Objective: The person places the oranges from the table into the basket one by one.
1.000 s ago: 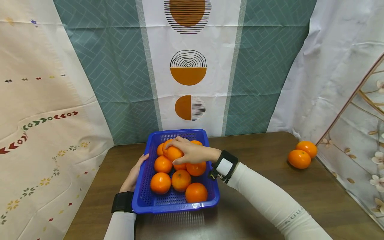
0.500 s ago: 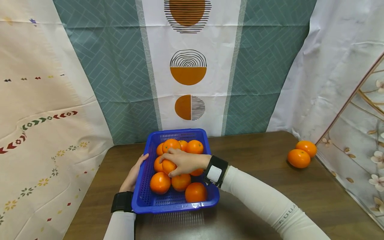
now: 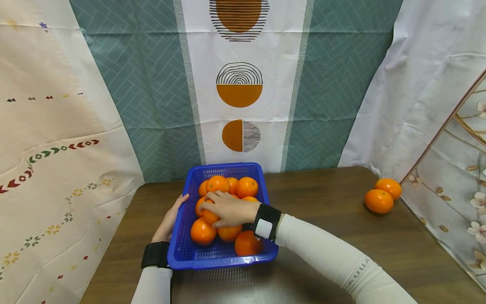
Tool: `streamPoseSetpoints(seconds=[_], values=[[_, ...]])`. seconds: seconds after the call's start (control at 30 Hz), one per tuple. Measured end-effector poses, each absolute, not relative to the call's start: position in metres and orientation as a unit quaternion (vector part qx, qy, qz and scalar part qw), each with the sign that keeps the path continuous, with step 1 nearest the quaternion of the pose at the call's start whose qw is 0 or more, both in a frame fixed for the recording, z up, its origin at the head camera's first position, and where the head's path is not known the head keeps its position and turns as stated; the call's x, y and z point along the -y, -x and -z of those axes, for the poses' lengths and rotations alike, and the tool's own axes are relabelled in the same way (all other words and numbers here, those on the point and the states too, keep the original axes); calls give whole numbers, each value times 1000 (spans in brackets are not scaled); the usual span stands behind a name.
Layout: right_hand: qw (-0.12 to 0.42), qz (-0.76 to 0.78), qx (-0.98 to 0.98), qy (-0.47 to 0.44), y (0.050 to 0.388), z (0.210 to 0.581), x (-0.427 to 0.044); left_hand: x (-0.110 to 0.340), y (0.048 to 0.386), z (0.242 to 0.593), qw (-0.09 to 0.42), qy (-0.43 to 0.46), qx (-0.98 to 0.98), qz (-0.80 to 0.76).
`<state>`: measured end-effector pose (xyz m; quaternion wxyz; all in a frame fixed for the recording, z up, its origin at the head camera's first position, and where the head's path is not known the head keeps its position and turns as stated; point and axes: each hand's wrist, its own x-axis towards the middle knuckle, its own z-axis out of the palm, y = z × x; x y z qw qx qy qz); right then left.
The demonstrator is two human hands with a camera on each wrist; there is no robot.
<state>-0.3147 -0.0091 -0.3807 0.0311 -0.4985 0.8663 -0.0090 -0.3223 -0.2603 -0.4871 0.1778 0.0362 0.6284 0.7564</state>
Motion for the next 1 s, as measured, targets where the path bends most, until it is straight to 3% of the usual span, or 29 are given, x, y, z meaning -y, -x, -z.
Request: streamPoseSetpoints(seconds=[0.2,0.67,1.0], values=[[-23,-33,-867,496,315,388,15,260,321,487,175,-39,-628,-757],[-61,-61,-866,492,321,397,19,260,323,488,179,-47,-631,-753],[-34,-14,-871,489,321,392,17,261,323,489,176,-47,-632,-753]])
